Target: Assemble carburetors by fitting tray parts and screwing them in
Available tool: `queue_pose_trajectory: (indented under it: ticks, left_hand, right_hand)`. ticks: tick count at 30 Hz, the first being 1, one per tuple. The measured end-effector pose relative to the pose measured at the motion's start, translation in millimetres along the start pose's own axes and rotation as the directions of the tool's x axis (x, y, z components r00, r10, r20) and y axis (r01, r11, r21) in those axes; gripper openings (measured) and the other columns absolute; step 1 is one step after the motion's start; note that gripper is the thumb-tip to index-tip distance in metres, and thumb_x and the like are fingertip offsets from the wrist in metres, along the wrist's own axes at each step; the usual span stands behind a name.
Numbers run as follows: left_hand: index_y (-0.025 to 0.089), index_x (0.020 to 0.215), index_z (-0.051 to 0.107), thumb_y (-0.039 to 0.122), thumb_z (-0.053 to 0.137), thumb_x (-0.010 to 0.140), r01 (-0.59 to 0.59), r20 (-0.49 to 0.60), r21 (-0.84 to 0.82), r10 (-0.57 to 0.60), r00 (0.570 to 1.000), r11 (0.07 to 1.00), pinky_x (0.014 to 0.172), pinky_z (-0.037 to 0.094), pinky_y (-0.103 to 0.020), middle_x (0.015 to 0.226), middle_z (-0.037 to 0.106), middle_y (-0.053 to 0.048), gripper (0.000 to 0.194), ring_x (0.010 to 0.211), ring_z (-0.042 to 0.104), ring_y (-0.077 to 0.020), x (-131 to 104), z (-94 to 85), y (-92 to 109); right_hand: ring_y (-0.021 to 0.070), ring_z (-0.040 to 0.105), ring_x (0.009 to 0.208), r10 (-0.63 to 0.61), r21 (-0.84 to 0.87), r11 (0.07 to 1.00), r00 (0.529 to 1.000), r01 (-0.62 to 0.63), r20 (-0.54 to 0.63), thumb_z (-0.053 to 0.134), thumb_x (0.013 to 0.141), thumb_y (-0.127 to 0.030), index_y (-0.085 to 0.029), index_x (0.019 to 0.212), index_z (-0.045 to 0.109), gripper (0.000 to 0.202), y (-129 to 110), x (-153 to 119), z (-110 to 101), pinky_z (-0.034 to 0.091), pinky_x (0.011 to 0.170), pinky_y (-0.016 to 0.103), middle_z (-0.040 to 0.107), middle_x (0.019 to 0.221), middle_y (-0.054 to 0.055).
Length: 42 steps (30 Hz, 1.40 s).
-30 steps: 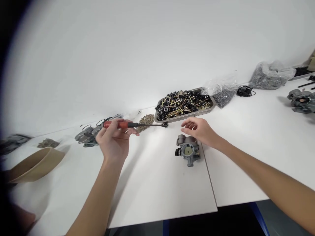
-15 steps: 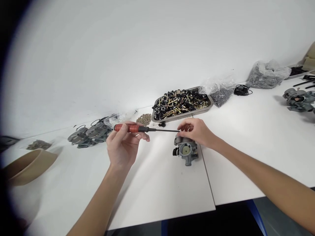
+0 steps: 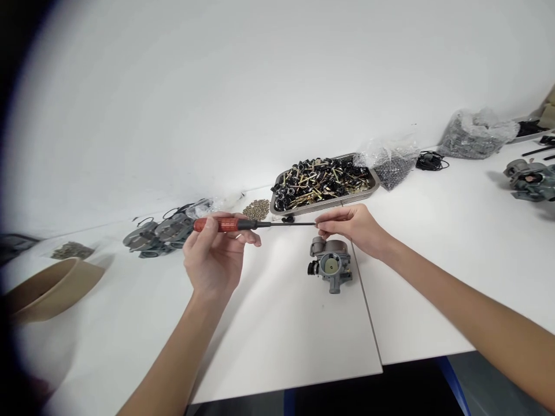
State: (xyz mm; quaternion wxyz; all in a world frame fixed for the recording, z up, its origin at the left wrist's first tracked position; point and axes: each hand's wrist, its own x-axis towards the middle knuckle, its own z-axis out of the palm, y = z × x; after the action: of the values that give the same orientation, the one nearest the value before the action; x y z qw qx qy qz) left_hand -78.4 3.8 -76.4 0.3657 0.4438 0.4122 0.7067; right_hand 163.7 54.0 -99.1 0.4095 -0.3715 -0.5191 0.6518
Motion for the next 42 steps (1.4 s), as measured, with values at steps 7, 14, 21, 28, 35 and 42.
queue_pose_trajectory:
  ticks: [7,14,21,28,35,42]
  left_hand:
    - [0.018,0.080,0.066,0.041,0.064,0.083,0.001,0.004,-0.022,-0.001,1.000,1.000,0.047,0.054,-0.035,0.079,0.068,-0.006,0.023,0.048,0.058,-0.0136,-1.5,1.4,1.0]
    - [0.019,0.084,0.067,0.041,0.064,0.084,-0.018,0.020,-0.036,0.019,1.000,0.999,0.049,0.055,-0.037,0.083,0.068,-0.006,0.022,0.051,0.060,-0.0151,-4.8,1.4,1.1]
    - [0.016,0.084,0.068,0.038,0.065,0.084,-0.023,0.036,-0.102,0.027,0.999,0.995,0.047,0.055,-0.033,0.082,0.069,-0.006,0.022,0.050,0.061,-0.0140,-3.2,2.6,1.2]
    - [0.014,0.087,0.067,0.036,0.067,0.084,-0.057,0.090,-0.108,0.067,0.994,0.992,0.048,0.057,-0.031,0.082,0.070,-0.006,0.022,0.050,0.064,-0.0141,-6.0,3.9,2.6]
    - [0.015,0.087,0.066,0.029,0.069,0.084,-0.271,0.108,-0.045,0.274,0.956,0.962,0.043,0.057,-0.031,0.079,0.069,-0.003,0.015,0.048,0.065,-0.0151,-3.6,29.1,25.3]
    - [0.015,0.075,0.064,0.025,0.072,0.082,-0.406,0.163,0.022,0.397,0.903,0.914,0.040,0.054,-0.025,0.068,0.063,0.002,0.014,0.048,0.060,-0.0082,29.0,75.6,46.7]
  right_hand:
    - [0.0153,0.066,0.070,0.050,0.099,0.994,0.998,-0.053,0.035,0.089,0.061,-0.032,-0.016,0.081,0.079,0.027,0.3,0.3,3.1,0.056,0.078,0.037,0.071,0.070,0.005]
    - [0.0139,0.066,0.070,0.078,0.172,0.982,0.997,-0.077,-0.002,0.090,0.060,-0.030,-0.015,0.081,0.079,0.027,0.3,-0.7,5.2,0.057,0.081,0.037,0.072,0.077,0.006]
    - [0.0137,0.066,0.070,0.088,0.194,0.977,0.996,-0.091,0.023,0.089,0.061,-0.029,-0.014,0.082,0.078,0.028,-0.3,-1.3,4.8,0.058,0.077,0.032,0.072,0.074,0.005]
    - [0.0127,0.066,0.069,0.082,0.190,0.978,0.996,-0.084,0.015,0.089,0.063,-0.029,-0.013,0.082,0.078,0.027,3.3,0.2,3.0,0.057,0.077,0.033,0.071,0.074,0.005]
    - [0.0123,0.067,0.067,-0.079,0.261,0.962,0.997,0.079,-0.011,0.087,0.067,-0.026,-0.020,0.093,0.075,0.029,2.2,-0.2,2.7,0.056,0.074,0.032,0.071,0.073,-0.001]
    - [0.0122,0.068,0.064,-0.264,0.306,0.900,0.946,0.312,-0.190,0.089,0.062,-0.023,-0.022,0.082,0.075,0.025,-5.0,-0.1,3.9,0.056,0.070,0.029,0.072,0.069,-0.004]
